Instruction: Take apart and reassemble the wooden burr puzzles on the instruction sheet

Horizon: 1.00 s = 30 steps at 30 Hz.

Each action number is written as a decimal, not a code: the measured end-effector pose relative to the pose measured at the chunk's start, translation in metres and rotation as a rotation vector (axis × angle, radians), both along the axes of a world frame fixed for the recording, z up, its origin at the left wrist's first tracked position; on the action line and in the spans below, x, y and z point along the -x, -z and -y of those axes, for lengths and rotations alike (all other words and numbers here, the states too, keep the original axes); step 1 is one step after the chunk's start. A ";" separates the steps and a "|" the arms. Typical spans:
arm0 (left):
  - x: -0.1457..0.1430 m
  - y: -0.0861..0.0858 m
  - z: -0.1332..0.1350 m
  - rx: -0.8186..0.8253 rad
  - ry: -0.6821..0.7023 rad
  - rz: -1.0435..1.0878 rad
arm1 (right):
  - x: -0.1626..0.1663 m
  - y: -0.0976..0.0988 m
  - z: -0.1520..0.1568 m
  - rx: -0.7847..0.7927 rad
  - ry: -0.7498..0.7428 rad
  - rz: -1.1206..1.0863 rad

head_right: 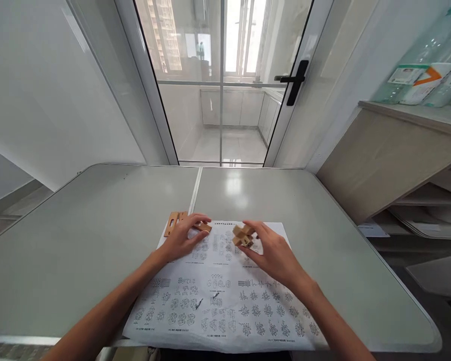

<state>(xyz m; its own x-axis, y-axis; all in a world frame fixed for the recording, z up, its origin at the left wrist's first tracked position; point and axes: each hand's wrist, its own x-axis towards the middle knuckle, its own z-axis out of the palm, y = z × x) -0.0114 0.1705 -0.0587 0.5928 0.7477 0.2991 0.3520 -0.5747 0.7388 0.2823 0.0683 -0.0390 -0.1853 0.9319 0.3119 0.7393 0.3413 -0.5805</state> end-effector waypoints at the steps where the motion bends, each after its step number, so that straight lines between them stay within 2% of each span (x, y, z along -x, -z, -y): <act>1: -0.002 0.000 0.002 0.094 0.022 0.057 | 0.010 -0.002 -0.007 -0.029 -0.040 -0.029; 6: -0.003 0.001 0.004 0.476 0.184 0.289 | 0.055 -0.009 -0.038 -0.173 -0.239 -0.112; 10: -0.001 0.004 0.002 0.600 0.176 0.366 | 0.073 -0.008 -0.051 -0.169 -0.317 -0.173; 13: -0.003 0.006 0.002 0.662 0.142 0.475 | 0.077 0.003 -0.053 -0.184 -0.271 -0.256; 17: -0.007 0.006 0.004 0.692 0.086 0.569 | 0.082 0.023 -0.054 -0.255 -0.055 -0.471; 19: -0.009 0.006 0.006 0.673 0.057 0.572 | 0.084 0.031 -0.055 -0.136 -0.032 -0.560; 22: -0.012 0.008 0.007 0.574 -0.012 0.478 | 0.084 0.039 -0.060 0.232 -0.159 -0.747; 24: -0.012 0.009 0.007 0.488 -0.072 0.400 | 0.081 0.042 -0.064 0.405 -0.228 -0.892; 27: -0.012 0.009 0.006 0.419 -0.088 0.364 | 0.076 0.044 -0.069 0.497 -0.279 -1.030; 30: -0.011 0.008 0.004 0.436 -0.041 0.364 | 0.072 0.045 -0.070 0.538 -0.334 -1.105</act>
<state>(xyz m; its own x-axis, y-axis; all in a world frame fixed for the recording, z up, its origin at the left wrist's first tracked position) -0.0005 0.1668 -0.0662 0.4770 0.8680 0.1376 0.0456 -0.1808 0.9825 0.2106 0.1387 -0.0841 -0.3185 0.9467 0.0483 -0.2999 -0.0523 -0.9525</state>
